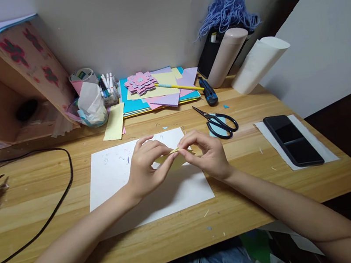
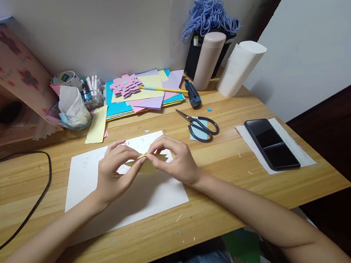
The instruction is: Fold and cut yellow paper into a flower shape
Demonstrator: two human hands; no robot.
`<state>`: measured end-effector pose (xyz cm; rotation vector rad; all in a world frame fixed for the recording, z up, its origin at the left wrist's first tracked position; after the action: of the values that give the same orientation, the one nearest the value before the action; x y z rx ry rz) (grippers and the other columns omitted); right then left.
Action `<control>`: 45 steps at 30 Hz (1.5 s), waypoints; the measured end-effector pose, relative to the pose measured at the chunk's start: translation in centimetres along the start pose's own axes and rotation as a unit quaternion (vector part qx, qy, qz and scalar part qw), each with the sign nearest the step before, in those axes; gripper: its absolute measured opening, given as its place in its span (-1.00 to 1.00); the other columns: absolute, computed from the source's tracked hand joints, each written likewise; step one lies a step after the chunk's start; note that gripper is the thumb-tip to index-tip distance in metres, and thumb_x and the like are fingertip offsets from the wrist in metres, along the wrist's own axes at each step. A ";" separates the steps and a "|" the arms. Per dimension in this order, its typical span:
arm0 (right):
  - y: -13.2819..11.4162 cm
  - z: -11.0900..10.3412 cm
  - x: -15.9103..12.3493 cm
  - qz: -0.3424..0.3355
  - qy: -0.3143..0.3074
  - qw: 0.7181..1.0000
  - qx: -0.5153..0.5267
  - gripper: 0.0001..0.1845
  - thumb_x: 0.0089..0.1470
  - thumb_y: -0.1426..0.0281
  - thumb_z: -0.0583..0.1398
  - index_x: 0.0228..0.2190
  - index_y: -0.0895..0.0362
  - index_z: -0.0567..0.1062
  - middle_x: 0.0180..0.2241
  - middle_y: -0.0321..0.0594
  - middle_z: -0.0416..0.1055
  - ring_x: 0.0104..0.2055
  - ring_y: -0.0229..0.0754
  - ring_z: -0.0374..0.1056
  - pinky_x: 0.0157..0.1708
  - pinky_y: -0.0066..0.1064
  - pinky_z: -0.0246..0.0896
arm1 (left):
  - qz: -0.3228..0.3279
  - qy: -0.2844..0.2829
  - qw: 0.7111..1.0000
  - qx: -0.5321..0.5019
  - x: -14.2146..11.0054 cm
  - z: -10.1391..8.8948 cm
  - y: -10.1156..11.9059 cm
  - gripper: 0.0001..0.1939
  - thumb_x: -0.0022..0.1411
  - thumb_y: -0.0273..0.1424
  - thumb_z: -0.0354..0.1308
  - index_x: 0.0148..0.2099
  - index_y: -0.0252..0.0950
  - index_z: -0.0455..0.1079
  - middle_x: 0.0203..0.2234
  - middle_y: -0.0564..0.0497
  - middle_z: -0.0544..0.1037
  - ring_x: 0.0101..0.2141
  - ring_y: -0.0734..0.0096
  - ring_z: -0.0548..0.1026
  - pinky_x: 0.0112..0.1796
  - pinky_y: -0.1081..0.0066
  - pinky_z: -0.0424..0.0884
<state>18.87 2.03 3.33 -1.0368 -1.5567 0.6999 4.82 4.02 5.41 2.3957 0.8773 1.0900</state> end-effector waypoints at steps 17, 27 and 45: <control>3.3 0.6 0.2 0.201 -0.064 0.976 0.059 -0.84 0.00 0.31 0.15 -0.41 0.16 0.36 -0.44 -0.28 0.33 -0.38 -0.29 0.27 -0.42 -0.48 0.18 | -0.248 -0.075 0.954 -0.153 -1.0 2.2 -4.2 -0.73 0.09 -0.22 0.10 -0.47 -0.32 0.43 -0.60 0.05 0.47 -0.56 0.52 0.34 -0.56 0.53 0.21; 5.3 0.8 -0.4 0.272 -0.092 0.954 0.081 -0.72 -0.02 0.16 0.13 -0.50 0.12 0.31 -0.63 -0.39 0.26 -0.61 -0.34 0.17 -0.63 -0.53 0.00 | -0.359 -0.126 0.875 -0.299 -1.6 4.1 -5.8 -0.66 0.13 -0.17 0.03 -0.41 -0.37 0.40 -0.71 0.06 0.41 -0.73 0.52 0.35 -0.66 0.51 0.22; 5.5 0.7 0.2 0.249 -0.088 0.961 0.087 -0.73 0.00 0.17 0.12 -0.33 0.12 0.34 -0.54 -0.35 0.32 -0.51 -0.29 0.26 -0.55 -0.50 0.14 | -0.328 -0.157 0.878 -0.311 -1.9 4.7 -5.3 -0.79 -0.05 -0.33 0.21 -0.38 -0.36 0.32 -0.61 0.07 0.39 -0.61 0.54 0.33 -0.61 0.53 0.21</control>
<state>19.53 4.72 -1.43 -1.2725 -1.3568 1.2819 5.38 6.32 -1.49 1.5008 0.9332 0.5616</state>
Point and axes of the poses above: each hand's wrist, its own x-axis towards the middle knuckle, its own z-axis out of the palm, y = z × x, the point moved 5 cm from there along x, towards the middle knuckle
